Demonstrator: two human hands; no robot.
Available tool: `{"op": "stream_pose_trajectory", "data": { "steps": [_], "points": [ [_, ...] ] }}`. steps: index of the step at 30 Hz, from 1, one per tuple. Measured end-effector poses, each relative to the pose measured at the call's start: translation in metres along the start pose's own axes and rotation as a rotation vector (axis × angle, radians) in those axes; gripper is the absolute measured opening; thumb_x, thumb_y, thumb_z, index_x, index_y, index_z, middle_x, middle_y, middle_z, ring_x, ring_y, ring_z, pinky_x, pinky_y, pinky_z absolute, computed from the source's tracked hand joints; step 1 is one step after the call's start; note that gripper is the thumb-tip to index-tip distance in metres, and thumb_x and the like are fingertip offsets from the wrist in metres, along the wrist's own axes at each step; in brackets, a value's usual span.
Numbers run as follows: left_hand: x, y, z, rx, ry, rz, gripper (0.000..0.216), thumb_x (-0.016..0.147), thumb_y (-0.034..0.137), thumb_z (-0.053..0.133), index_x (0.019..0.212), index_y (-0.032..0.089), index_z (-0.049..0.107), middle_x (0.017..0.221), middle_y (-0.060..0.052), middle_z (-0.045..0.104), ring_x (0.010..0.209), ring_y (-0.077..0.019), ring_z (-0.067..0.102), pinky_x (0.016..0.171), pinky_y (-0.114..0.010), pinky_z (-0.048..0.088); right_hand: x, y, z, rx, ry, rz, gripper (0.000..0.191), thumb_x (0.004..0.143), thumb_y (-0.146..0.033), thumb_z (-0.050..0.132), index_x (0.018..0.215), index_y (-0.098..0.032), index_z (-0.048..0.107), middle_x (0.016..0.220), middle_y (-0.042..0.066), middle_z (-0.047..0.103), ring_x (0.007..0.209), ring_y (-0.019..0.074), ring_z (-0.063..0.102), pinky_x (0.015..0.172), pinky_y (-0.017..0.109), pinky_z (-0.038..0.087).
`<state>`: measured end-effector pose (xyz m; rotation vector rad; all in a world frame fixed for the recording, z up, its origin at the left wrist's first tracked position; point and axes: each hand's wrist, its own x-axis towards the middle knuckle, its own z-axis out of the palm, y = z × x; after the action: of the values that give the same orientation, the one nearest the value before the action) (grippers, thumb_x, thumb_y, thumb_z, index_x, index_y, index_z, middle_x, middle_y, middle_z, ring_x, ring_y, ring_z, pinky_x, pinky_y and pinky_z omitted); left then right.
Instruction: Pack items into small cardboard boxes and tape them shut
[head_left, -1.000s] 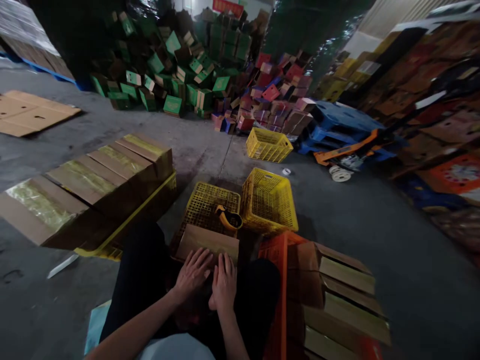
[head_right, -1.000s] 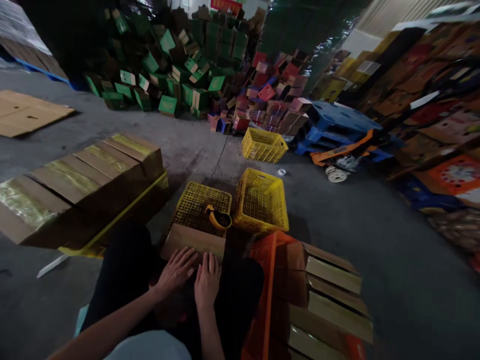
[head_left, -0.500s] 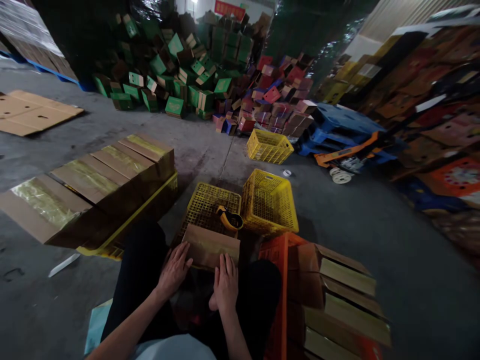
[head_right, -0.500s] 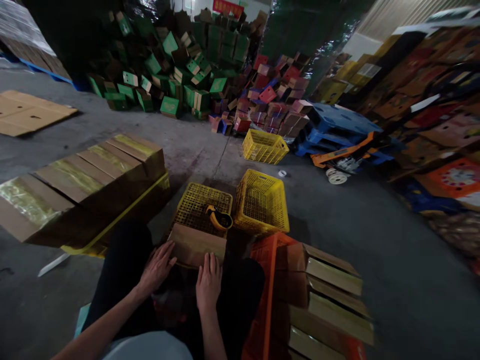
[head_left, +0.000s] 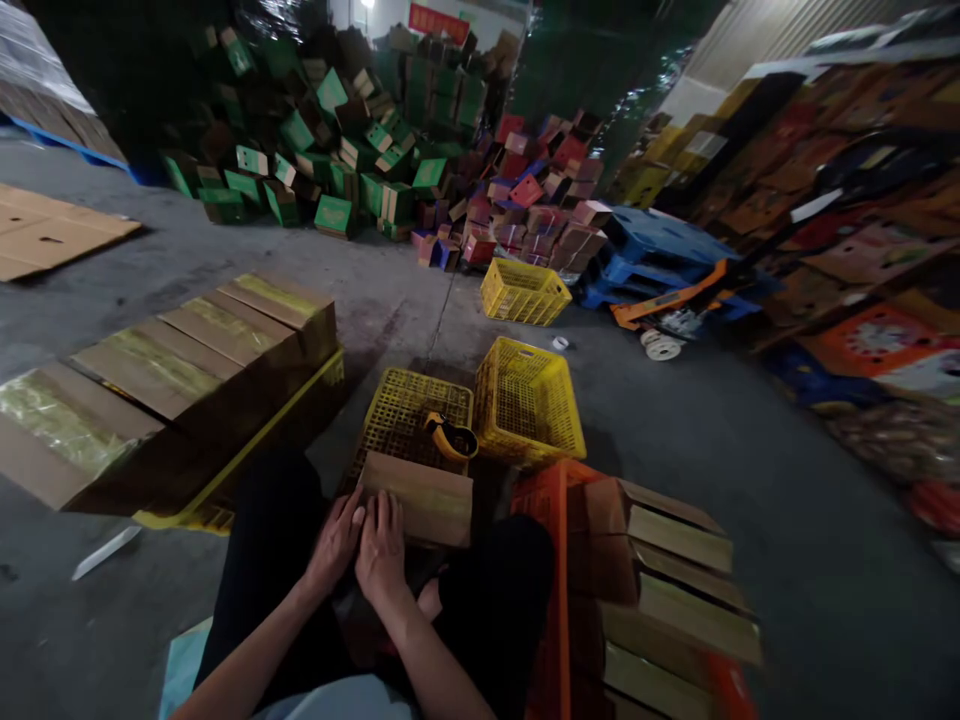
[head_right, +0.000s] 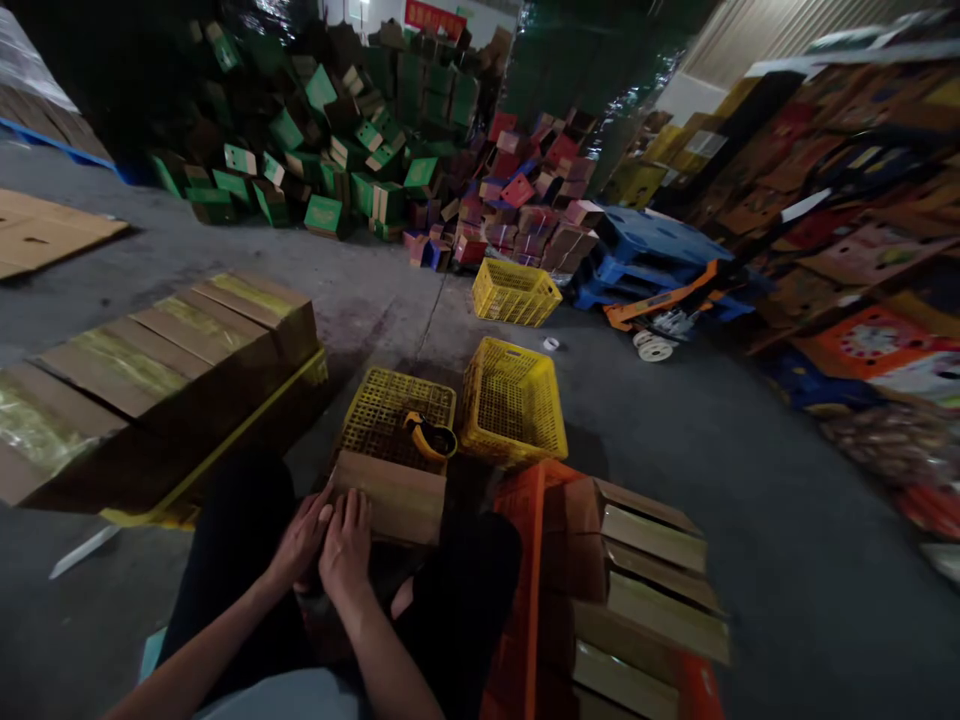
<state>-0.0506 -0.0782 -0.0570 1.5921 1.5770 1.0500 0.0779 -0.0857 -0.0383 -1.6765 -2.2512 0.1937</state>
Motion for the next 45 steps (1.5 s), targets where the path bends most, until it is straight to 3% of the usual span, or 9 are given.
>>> {"op": "stream_pose_trajectory", "data": {
  "steps": [6, 13, 20, 24, 27, 30, 34, 38, 45],
  "points": [
    [0.004, 0.004, 0.003, 0.026, 0.038, -0.021, 0.050, 0.105, 0.046, 0.036, 0.142, 0.021, 0.056, 0.144, -0.012, 0.056, 0.134, -0.0266, 0.054, 0.113, -0.048, 0.044, 0.019, 0.017, -0.012, 0.080, -0.016, -0.026, 0.048, 0.107, -0.030, 0.034, 0.154, -0.025, 0.041, 0.157, 0.007, 0.047, 0.146, 0.0234, 0.038, 0.121, 0.053, 0.028],
    [0.005, -0.001, 0.009, 0.287, 0.027, 0.117, 0.050, 0.105, 0.045, 0.038, 0.148, 0.019, 0.045, 0.149, -0.015, 0.051, 0.143, -0.0300, 0.044, 0.117, -0.054, 0.038, -0.007, 0.068, -0.040, -0.055, 0.009, 0.139, 0.046, 0.108, -0.036, 0.035, 0.154, -0.032, 0.041, 0.157, 0.005, 0.046, 0.146, 0.0260, 0.040, 0.118, 0.061, 0.027],
    [0.004, 0.002, 0.010, 0.416, 0.075, 0.154, 0.052, 0.105, 0.046, 0.040, 0.146, 0.016, 0.045, 0.157, -0.018, 0.040, 0.150, -0.0329, 0.031, 0.118, -0.055, 0.036, -0.028, 0.111, -0.051, -0.130, 0.065, 0.256, 0.051, 0.108, -0.037, 0.028, 0.153, -0.018, 0.045, 0.156, 0.013, 0.045, 0.144, 0.0295, 0.042, 0.117, 0.061, 0.028],
    [0.009, 0.017, 0.026, 0.437, 0.035, 0.255, 0.052, 0.106, 0.041, 0.038, 0.152, 0.017, 0.041, 0.165, -0.015, 0.029, 0.154, -0.0328, 0.021, 0.121, -0.059, 0.028, -0.015, 0.086, -0.042, -0.121, 0.052, 0.264, 0.051, 0.106, -0.036, 0.036, 0.146, -0.011, 0.054, 0.153, 0.017, 0.049, 0.143, 0.0349, 0.042, 0.116, 0.057, 0.034],
    [0.018, 0.024, 0.039, 0.397, -0.110, 0.350, 0.049, 0.107, 0.037, 0.035, 0.153, 0.021, 0.042, 0.159, -0.011, 0.041, 0.149, -0.0279, 0.035, 0.120, -0.054, 0.031, -0.001, 0.063, -0.032, -0.045, -0.002, 0.149, 0.047, 0.103, -0.026, 0.039, 0.147, -0.016, 0.053, 0.154, 0.012, 0.049, 0.142, 0.0308, 0.042, 0.118, 0.053, 0.032],
    [0.026, 0.024, 0.044, 0.406, -0.159, 0.379, 0.048, 0.106, 0.036, 0.036, 0.151, 0.023, 0.045, 0.154, -0.009, 0.049, 0.144, -0.0261, 0.043, 0.119, -0.051, 0.035, 0.007, 0.059, -0.032, -0.005, -0.014, 0.089, 0.048, 0.102, -0.021, 0.038, 0.148, -0.021, 0.052, 0.153, 0.009, 0.051, 0.142, 0.0266, 0.043, 0.120, 0.052, 0.030],
    [0.028, 0.020, 0.040, 0.475, -0.152, 0.380, 0.047, 0.105, 0.039, 0.041, 0.151, 0.027, 0.046, 0.155, -0.007, 0.049, 0.143, -0.0264, 0.044, 0.119, -0.049, 0.035, 0.003, 0.086, -0.047, -0.061, 0.045, 0.131, 0.045, 0.106, -0.026, 0.036, 0.147, -0.025, 0.052, 0.151, 0.009, 0.053, 0.139, 0.0253, 0.046, 0.116, 0.051, 0.035],
    [0.026, 0.015, 0.035, 0.492, -0.111, 0.327, 0.050, 0.105, 0.042, 0.042, 0.153, 0.028, 0.043, 0.157, -0.007, 0.045, 0.145, -0.0279, 0.041, 0.120, -0.050, 0.033, -0.013, 0.127, -0.057, -0.131, 0.168, 0.215, 0.046, 0.108, -0.030, 0.031, 0.145, -0.017, 0.054, 0.147, 0.014, 0.056, 0.135, 0.0255, 0.051, 0.113, 0.049, 0.042],
    [0.032, 0.001, 0.032, 0.406, 0.002, 0.286, 0.060, 0.106, 0.041, 0.038, 0.160, 0.019, 0.026, 0.163, -0.014, 0.034, 0.151, -0.0302, 0.031, 0.119, -0.053, 0.035, -0.025, 0.158, -0.039, -0.033, 0.255, 0.266, 0.052, 0.107, -0.028, 0.026, 0.146, -0.005, 0.052, 0.147, 0.020, 0.054, 0.133, 0.0223, 0.057, 0.106, 0.035, 0.053]
  ]
}}
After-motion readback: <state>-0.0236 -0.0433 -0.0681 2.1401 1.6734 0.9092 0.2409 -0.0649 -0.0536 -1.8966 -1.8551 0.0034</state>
